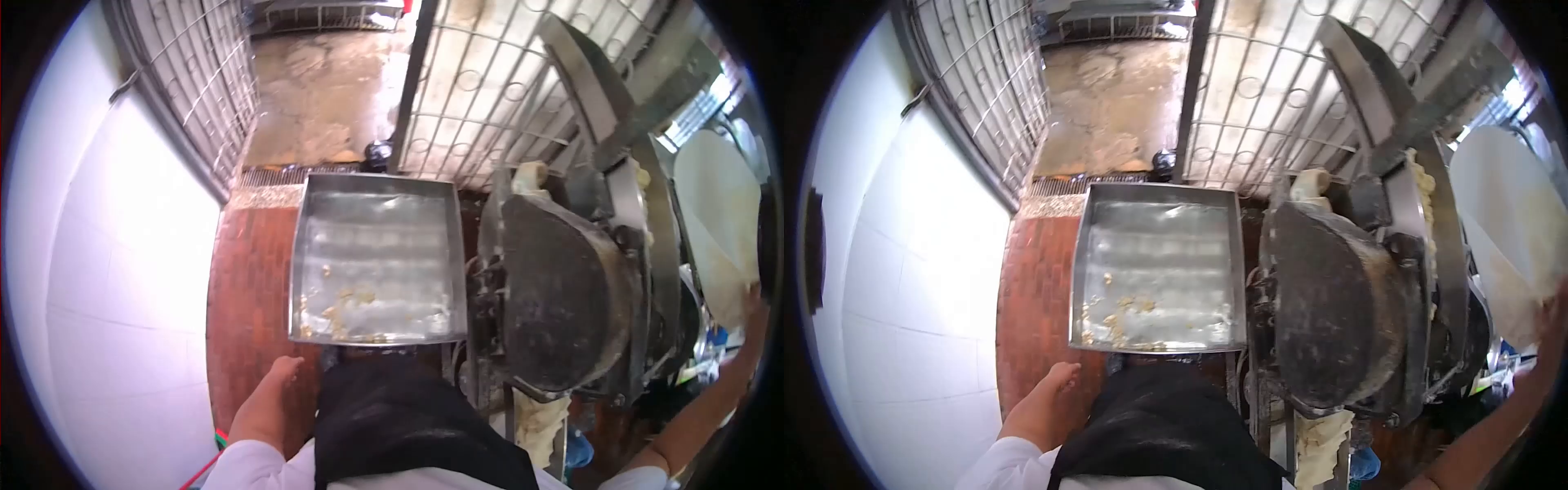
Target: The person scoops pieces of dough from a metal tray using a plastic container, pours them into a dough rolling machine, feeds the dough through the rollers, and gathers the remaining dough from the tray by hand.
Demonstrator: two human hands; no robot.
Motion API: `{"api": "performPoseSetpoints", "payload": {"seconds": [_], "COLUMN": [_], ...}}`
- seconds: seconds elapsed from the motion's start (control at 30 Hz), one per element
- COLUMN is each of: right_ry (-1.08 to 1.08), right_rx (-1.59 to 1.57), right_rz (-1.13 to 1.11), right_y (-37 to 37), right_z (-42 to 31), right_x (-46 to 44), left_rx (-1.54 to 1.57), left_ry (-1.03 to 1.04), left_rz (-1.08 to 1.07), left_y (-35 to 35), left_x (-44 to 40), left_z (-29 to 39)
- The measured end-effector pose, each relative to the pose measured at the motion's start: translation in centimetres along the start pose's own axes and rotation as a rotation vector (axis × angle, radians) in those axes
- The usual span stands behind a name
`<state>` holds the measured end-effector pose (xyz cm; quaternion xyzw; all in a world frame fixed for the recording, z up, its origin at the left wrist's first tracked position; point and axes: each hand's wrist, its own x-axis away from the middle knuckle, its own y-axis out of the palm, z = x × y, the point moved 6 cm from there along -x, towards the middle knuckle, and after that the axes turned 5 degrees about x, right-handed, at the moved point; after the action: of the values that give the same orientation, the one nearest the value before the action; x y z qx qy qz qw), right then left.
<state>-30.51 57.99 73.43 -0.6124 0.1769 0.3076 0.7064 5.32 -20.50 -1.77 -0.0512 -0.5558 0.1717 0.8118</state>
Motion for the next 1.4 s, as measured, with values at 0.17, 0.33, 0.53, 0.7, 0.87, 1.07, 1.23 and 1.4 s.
{"api": "performPoseSetpoints", "payload": {"seconds": [0.17,0.33,0.53,0.7,0.87,1.07,1.23,1.4], "right_ry": [-0.025,-0.56,-0.771,-0.703,-0.472,-0.466,-0.523,-0.55], "right_rx": [-0.931,-0.653,-0.218,-0.197,-0.206,-0.29,-0.543,-0.542], "right_rz": [-0.076,-0.621,-1.229,-1.424,-1.41,-1.414,-1.388,-1.522], "right_y": [-5.1,3.2,25.6,42.3,52.4,54.6,53.7,54.6], "right_z": [-26.8,-53.5,-69.3,-69.1,-65.4,-68.1,-74.9,-73.0], "right_x": [-3.7,-3.9,9.4,23.8,31.0,32.1,34.1,34.4], "left_rx": [0.062,-0.253,-0.125,0.105,0.049,-0.323,-0.114,0.426], "left_ry": [-0.021,0.506,0.7,0.698,0.646,0.371,0.562,0.234], "left_rz": [-0.057,-0.045,0.182,0.089,0.155,0.338,0.305,-0.078], "left_y": [-1.7,-2.2,-2.3,0.1,2.5,6.5,14.3,12.6], "left_x": [-1.7,-4.7,-7.1,-12.5,-21.9,-23.2,-23.5,-21.4], "left_z": [1.1,7.8,20.5,25.4,25.3,23.2,18.7,19.3]}}
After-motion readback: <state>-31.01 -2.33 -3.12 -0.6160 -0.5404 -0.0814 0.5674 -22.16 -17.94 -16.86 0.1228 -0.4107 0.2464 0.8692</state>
